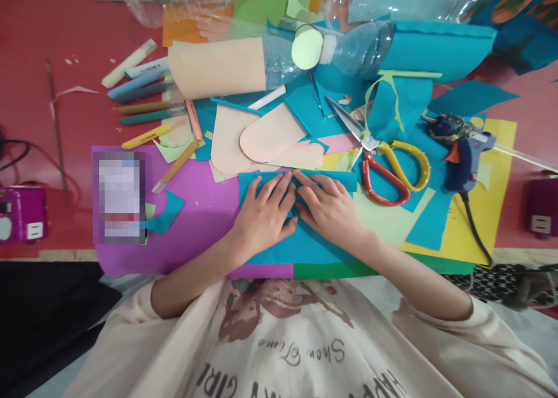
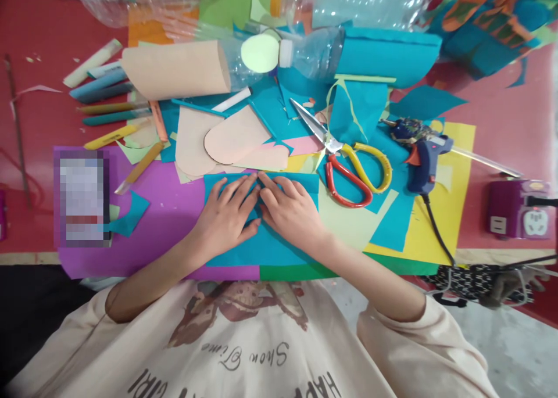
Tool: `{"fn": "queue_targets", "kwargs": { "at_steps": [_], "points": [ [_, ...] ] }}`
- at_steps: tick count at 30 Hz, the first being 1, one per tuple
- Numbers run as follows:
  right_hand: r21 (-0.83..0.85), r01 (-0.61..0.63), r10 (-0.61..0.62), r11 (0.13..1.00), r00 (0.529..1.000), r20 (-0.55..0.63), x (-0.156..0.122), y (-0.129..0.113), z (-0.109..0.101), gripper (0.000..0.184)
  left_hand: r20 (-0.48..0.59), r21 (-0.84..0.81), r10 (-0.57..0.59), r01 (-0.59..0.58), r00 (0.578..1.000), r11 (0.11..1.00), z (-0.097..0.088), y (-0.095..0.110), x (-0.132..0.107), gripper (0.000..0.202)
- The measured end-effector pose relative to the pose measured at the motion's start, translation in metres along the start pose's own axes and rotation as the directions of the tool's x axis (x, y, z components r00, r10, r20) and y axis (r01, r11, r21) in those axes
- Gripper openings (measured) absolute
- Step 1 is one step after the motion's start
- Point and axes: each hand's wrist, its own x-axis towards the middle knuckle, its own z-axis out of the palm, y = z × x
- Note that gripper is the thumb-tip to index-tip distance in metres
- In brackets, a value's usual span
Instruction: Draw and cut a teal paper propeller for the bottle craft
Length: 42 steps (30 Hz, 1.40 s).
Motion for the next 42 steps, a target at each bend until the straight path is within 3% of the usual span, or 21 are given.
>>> {"fn": "queue_targets", "kwargs": {
  "at_steps": [11,18,22,29,36,42],
  "points": [
    [-0.027,-0.101,0.101,0.995,0.995,0.018,-0.015,0.012,-0.006,0.016,-0.031,-0.031,-0.079,0.078,0.996,0.996,0.000,-0.009,-0.012,0.053],
    [-0.046,-0.189,0.190,0.981,0.981,0.020,-0.031,0.025,-0.013,0.017,-0.033,0.069,-0.153,0.155,0.988,0.985,-0.009,-0.022,-0.026,0.054],
    [-0.075,-0.166,0.164,0.983,0.986,-0.029,-0.036,0.030,-0.016,0.015,-0.037,0.130,-0.188,0.191,0.981,0.973,-0.012,-0.029,-0.035,0.054],
    [-0.110,-0.241,0.237,0.964,0.971,-0.043,-0.043,0.031,-0.016,0.023,-0.020,0.113,-0.252,0.252,0.968,0.961,-0.013,-0.030,-0.041,0.054],
    [-0.082,-0.249,0.242,0.965,0.966,-0.090,-0.046,0.035,-0.010,0.031,-0.040,0.102,-0.249,0.252,0.968,0.962,-0.011,-0.030,-0.040,0.052],
    [-0.103,-0.150,0.135,0.983,0.981,-0.136,-0.032,0.050,-0.010,0.027,-0.100,0.077,-0.220,0.228,0.970,0.971,-0.013,-0.037,-0.036,0.041]
  ]
}}
